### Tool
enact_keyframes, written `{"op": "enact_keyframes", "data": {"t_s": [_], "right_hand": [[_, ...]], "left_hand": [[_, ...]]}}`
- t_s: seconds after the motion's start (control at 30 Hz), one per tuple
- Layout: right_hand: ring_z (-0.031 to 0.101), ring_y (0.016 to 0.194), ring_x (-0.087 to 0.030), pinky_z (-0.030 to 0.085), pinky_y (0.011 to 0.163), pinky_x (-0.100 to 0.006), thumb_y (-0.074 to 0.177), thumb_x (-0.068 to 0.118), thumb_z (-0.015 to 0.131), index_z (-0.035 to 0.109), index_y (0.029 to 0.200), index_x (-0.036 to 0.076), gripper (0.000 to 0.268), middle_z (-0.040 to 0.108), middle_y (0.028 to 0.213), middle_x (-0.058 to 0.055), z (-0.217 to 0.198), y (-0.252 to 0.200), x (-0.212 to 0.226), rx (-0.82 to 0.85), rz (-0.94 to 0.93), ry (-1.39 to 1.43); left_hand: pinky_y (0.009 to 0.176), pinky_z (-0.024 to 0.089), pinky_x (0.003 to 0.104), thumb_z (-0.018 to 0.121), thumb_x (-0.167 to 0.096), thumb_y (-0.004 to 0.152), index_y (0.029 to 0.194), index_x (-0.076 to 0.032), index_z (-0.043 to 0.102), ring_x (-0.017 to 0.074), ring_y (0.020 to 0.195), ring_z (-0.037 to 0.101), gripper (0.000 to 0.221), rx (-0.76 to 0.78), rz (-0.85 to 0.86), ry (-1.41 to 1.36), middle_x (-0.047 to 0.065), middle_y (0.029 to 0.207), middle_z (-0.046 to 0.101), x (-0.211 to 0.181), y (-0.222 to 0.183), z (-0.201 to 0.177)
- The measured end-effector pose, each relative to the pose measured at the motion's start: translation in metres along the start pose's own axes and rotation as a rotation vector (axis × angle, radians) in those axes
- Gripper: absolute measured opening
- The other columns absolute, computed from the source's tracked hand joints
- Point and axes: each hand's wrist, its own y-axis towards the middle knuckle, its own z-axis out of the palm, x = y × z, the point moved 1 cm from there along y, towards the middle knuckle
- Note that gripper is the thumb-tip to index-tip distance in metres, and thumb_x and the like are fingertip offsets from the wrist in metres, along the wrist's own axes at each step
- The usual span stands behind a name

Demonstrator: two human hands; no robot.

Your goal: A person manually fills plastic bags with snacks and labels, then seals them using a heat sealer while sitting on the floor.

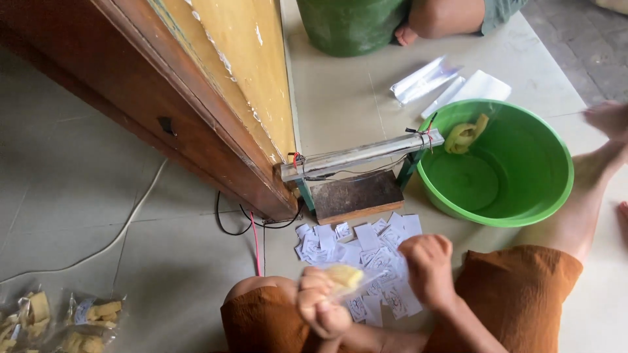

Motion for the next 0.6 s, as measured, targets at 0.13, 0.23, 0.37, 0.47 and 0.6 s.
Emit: {"op": "enact_keyframes", "data": {"t_s": [0.13,0.23,0.37,0.47,0.6], "right_hand": [[0.062,0.111,-0.026,0.036,0.095,-0.045,0.100,0.018,0.044,0.061,0.107,0.013,0.019,0.069,0.117,-0.008,-0.026,0.015,0.046,-0.116,-0.077,0.120],[0.073,0.094,-0.026,0.037,0.104,-0.052,0.104,0.027,0.046,0.060,0.099,0.013,0.020,0.072,0.096,-0.009,-0.018,0.026,0.084,-0.197,-0.433,0.319],[0.067,0.096,-0.022,0.033,0.102,-0.046,0.106,0.022,0.040,0.063,0.093,0.017,0.027,0.070,0.095,0.002,-0.004,0.021,0.027,-0.167,-0.176,0.172],[0.065,0.102,-0.026,0.039,0.095,-0.045,0.105,0.034,0.043,0.063,0.099,0.014,0.029,0.071,0.103,-0.004,-0.014,0.029,0.040,-0.190,-0.095,0.162],[0.069,0.095,-0.019,0.033,0.104,-0.045,0.104,0.020,0.048,0.060,0.091,0.019,0.018,0.070,0.089,0.004,-0.019,0.029,0.099,-0.230,-0.438,0.220]], "left_hand": [[0.062,0.046,0.032,0.040,-0.026,0.101,0.085,-0.012,0.051,0.0205,0.071,0.061,0.024,0.381,0.058,0.183,0.005,0.078,0.062,0.000,0.001,-0.003],[0.063,0.047,0.038,0.035,-0.022,0.105,0.088,-0.008,0.042,0.0248,0.067,0.052,0.024,0.457,0.175,0.071,0.011,0.078,0.051,-0.014,-0.003,0.020],[0.062,0.047,0.033,0.040,-0.023,0.103,0.084,-0.012,0.040,0.0188,0.071,0.047,0.021,0.128,0.031,0.002,0.004,0.077,0.046,-0.003,0.003,0.001],[0.063,0.042,0.033,0.040,-0.024,0.102,0.084,-0.012,0.043,0.0187,0.068,0.048,0.021,0.248,0.034,0.111,0.004,0.076,0.048,0.000,0.013,-0.004],[0.055,0.036,0.040,0.036,-0.024,0.105,0.085,-0.007,0.038,0.0233,0.058,0.044,0.026,0.393,0.049,0.102,0.010,0.070,0.044,-0.019,0.001,0.016]]}}
